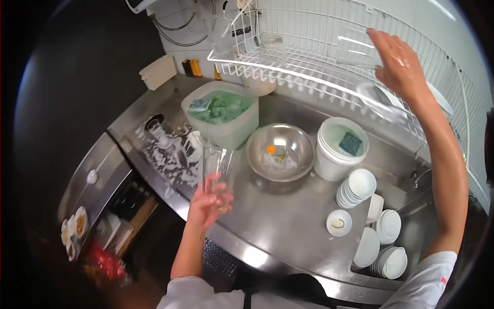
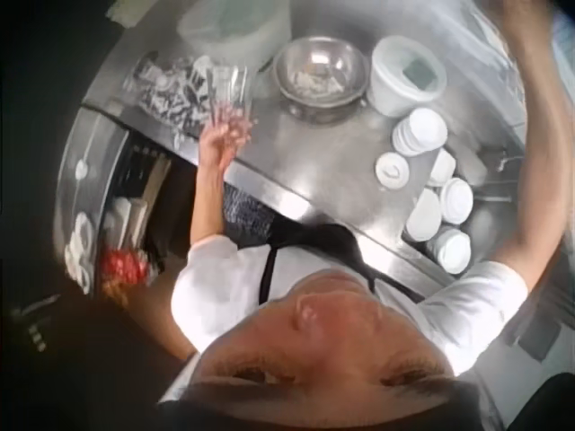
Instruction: The person places glasses into a rack, rinses them under a faucet, and then uses a sponge to scrub bowls and plates in a sink.
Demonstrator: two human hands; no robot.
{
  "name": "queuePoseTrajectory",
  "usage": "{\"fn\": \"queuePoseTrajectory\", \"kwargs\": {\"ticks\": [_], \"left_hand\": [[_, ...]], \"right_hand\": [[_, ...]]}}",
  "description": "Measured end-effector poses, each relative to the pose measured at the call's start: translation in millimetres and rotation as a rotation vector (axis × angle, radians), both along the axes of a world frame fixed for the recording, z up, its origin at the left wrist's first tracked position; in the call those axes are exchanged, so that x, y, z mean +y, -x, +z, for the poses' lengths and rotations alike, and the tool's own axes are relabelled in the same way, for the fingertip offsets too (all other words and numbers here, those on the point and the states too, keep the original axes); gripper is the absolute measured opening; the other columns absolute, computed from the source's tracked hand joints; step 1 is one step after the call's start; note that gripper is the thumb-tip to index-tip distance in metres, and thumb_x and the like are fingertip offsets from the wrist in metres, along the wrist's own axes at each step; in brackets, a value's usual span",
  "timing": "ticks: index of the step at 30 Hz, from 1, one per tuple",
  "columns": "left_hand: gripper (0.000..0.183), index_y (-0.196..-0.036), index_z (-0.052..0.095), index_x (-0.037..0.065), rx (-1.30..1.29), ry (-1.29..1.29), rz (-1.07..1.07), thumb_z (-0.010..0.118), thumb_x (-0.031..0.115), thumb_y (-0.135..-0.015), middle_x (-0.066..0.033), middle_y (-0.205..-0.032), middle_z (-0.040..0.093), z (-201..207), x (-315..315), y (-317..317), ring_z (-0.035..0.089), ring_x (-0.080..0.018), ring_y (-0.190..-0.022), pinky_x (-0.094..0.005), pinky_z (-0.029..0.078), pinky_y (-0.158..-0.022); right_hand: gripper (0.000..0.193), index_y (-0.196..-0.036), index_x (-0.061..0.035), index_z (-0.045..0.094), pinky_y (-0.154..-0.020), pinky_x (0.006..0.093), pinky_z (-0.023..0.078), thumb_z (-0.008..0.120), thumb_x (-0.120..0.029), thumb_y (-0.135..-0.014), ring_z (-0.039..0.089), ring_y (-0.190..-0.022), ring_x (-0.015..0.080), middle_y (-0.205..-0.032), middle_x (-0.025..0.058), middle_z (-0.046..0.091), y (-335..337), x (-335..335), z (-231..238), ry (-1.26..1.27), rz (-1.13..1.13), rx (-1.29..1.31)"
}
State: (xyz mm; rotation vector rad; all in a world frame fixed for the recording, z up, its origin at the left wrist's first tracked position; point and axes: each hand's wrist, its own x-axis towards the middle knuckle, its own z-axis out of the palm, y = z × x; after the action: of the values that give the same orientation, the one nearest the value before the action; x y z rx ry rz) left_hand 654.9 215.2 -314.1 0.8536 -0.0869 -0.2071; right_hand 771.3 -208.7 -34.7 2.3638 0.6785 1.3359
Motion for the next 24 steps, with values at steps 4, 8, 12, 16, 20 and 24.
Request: {"fn": "queuePoseTrajectory", "kwargs": {"ticks": [4,8,12,16,20,24], "left_hand": [[0.076,-0.136,0.035,0.009,0.061,0.047,-0.038,0.066,0.009,-0.066,-0.0085,-0.109,0.054,-23.1,52.2,-44.4,0.063,-0.0300,-0.088,-0.0447,0.054,-0.067],[0.080,-0.134,0.037,0.007,0.088,0.078,-0.004,0.072,0.015,-0.062,-0.0082,-0.106,0.056,-44.8,107.3,-51.0,0.063,-0.0336,-0.088,-0.0449,0.056,-0.063],[0.078,-0.131,0.038,0.006,0.093,0.155,0.040,0.072,0.012,-0.061,-0.0095,-0.105,0.056,-63.7,155.0,-46.4,0.064,-0.0336,-0.084,-0.0445,0.056,-0.062],[0.081,-0.132,0.036,0.004,0.137,0.200,0.024,0.070,0.003,-0.059,-0.0119,-0.106,0.052,-64.1,182.0,-47.7,0.063,-0.0341,-0.086,-0.0457,0.055,-0.063],[0.080,-0.133,0.035,0.006,0.119,0.244,-0.040,0.068,0.000,-0.061,-0.0126,-0.108,0.053,-61.2,188.2,-52.6,0.063,-0.0346,-0.088,-0.0457,0.056,-0.064],[0.076,-0.132,0.036,0.008,0.088,0.178,-0.152,0.067,-0.001,-0.063,-0.0139,-0.111,0.053,-52.4,171.2,-64.7,0.063,-0.0359,-0.091,-0.0462,0.055,-0.066]], "right_hand": [[0.049,-0.118,-0.0093,0.047,-0.079,0.0377,0.045,0.060,-0.001,-0.072,0.055,-0.093,0.0261,-0.100,0.0077,0.057,-117.4,50.7,1.7,0.257,-0.186,-0.041],[0.036,-0.114,-0.0127,0.048,-0.078,0.0332,0.042,0.054,-0.005,-0.080,0.055,-0.089,0.0201,-0.092,0.0036,0.055,-203.7,92.9,3.4,0.523,-0.291,-0.105],[0.034,-0.114,-0.0171,0.051,-0.082,0.0335,0.041,0.055,-0.009,-0.081,0.054,-0.092,0.0181,-0.093,0.0007,0.056,-249.8,141.0,-1.4,0.750,-0.356,-0.025],[0.044,-0.125,-0.0224,0.048,-0.096,0.0350,0.038,0.053,-0.008,-0.084,0.050,-0.105,0.0193,-0.109,0.0018,0.054,-270.0,167.3,-1.6,0.828,-0.376,0.067],[0.049,-0.132,-0.0259,0.042,-0.099,0.0392,0.038,0.051,-0.011,-0.086,0.042,-0.124,0.0237,-0.128,0.0041,0.046,-284.1,170.5,-5.3,0.726,-0.311,-0.028],[0.057,-0.138,-0.0254,0.037,-0.103,0.0424,0.036,0.050,-0.006,-0.086,0.036,-0.131,0.0272,-0.142,0.0077,0.034,-281.6,176.8,-6.6,0.656,-0.268,0.034]]}}
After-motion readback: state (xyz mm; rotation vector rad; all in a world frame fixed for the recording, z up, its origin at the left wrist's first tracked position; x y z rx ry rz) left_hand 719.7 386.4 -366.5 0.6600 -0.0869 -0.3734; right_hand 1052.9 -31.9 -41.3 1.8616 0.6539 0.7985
